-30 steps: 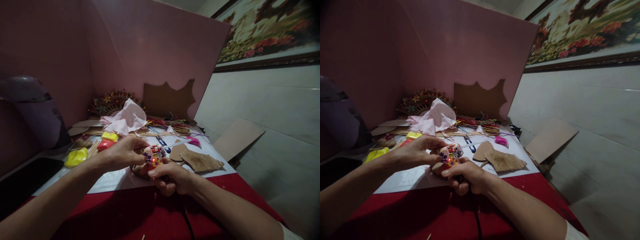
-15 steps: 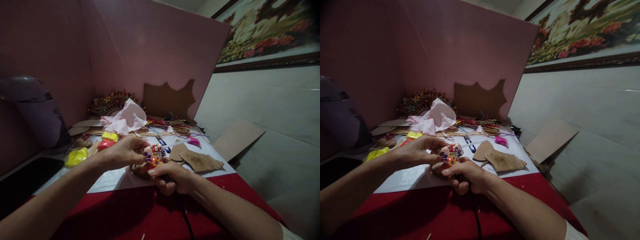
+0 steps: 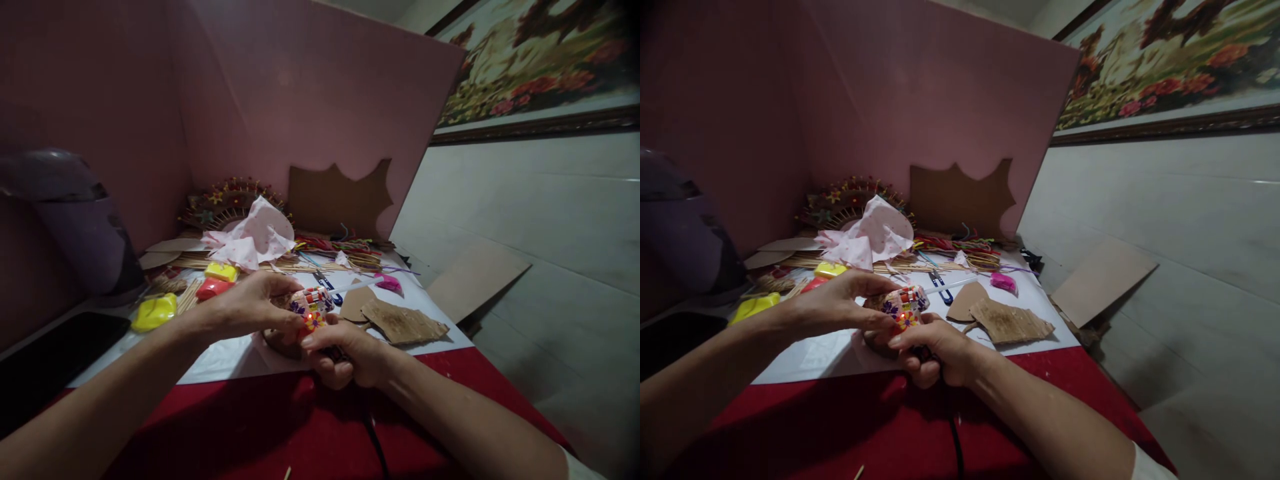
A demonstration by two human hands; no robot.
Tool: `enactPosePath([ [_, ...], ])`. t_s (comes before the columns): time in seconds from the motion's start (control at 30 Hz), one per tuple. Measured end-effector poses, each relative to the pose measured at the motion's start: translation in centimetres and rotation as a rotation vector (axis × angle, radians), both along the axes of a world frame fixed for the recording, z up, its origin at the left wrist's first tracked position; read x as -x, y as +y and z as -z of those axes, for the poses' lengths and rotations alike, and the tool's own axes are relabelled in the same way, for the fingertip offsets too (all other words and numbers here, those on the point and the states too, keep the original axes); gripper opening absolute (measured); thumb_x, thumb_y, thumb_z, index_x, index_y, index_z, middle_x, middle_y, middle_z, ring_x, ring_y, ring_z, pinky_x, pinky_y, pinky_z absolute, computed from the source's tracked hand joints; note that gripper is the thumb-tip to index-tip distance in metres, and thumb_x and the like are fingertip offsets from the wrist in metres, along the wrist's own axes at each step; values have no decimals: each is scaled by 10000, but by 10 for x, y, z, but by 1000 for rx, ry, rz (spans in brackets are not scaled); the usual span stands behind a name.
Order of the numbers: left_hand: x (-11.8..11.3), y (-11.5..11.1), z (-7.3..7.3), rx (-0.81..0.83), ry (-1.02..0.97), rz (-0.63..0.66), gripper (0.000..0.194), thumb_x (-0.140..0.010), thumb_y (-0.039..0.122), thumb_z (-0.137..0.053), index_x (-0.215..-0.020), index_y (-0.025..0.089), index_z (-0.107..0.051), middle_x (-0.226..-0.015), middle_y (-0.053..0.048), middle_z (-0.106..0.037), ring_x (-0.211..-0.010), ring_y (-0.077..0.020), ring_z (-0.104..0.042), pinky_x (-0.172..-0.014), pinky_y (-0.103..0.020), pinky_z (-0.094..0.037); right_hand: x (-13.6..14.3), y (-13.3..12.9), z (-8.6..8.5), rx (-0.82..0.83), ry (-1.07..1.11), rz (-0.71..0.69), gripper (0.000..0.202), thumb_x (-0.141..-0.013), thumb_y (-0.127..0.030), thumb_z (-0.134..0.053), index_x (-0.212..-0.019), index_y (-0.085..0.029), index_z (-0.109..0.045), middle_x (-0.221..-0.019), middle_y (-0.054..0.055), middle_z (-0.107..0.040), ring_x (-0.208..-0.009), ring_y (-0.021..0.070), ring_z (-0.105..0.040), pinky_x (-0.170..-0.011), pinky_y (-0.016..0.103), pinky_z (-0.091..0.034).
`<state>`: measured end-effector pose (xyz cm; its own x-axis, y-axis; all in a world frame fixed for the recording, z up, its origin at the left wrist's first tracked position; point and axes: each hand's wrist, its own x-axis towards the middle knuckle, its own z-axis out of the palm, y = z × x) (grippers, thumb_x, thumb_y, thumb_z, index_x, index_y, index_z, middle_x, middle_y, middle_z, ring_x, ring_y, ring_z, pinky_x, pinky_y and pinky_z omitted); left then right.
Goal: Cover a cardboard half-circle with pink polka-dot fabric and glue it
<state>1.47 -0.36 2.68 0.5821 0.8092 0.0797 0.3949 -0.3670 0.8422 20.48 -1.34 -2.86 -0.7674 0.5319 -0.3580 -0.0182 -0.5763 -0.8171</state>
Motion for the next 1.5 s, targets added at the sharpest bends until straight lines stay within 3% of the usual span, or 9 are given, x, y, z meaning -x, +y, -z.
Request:
enactPosePath([
  [0.13,-2,-2,2,-58,32,-88,258,-593,214,-652,-838,135,-676,-714,-8,-620,-658,-159,-539,-549,-238,-391,0,0,-2,2,7,-12,154,-721,-227,-604,-673,-162,-473,-419,-73,-467,-258,9,-230,-287,122,-173],
  [0.33,2,1,0,-3,54,53,213,-634,210,-615,-830,133,-653,-733,-2,-611,-664,-142,-529,-579,-238,-392,0,1,0,11,-4,-22,155,-701,-237,-607,-656,-159,-481,-407,-74,-468,-245,12,-240,-272,121,-158],
  [0.5,-2,0,1,-4,53,-26,188,-639,214,-613,-803,124,-635,-696,7,-580,-653,-140,-507,-568,-242,-381,1,0,0,8,-6,2,173,-678,-239,-627,-643,-161,-476,-400,-73,-471,-239,10,-232,-266,126,-159],
  [0.8,4,5,0,-63,30,76,146,-673,210,-575,-774,137,-652,-707,-5,-584,-681,-152,-526,-592,-247,-397,2,-1,-2,-19,-67,20,230,-650,-270,-646,-596,-161,-451,-387,-77,-458,-244,4,-238,-273,121,-155],
  [1.0,-1,3,4,-113,23,-35,184,-668,225,-593,-809,126,-656,-677,7,-567,-644,-139,-507,-578,-243,-392,3,-3,-3,-49,-24,22,170,-654,-253,-625,-677,-169,-479,-397,-81,-468,-244,10,-221,-274,128,-138],
  [1.2,0,5,4,-26,-12,48,198,-684,236,-575,-817,133,-680,-712,-7,-613,-668,-153,-541,-601,-256,-419,3,-2,-3,-45,-62,35,217,-650,-267,-648,-648,-173,-453,-395,-83,-466,-245,11,-241,-277,128,-148],
  [1.4,-4,3,6,-47,-44,-57,214,-648,250,-624,-817,128,-673,-704,-13,-618,-673,-158,-554,-587,-250,-428,4,-4,-4,-44,-30,49,162,-640,-237,-620,-701,-173,-484,-400,-77,-473,-252,12,-218,-276,128,-141],
  [1.5,-3,4,6,-5,-60,-26,224,-653,227,-612,-840,128,-685,-707,-16,-626,-672,-164,-563,-590,-257,-434,4,-3,-3,-62,-63,54,202,-632,-257,-650,-645,-168,-469,-390,-73,-470,-247,13,-235,-269,131,-153],
])
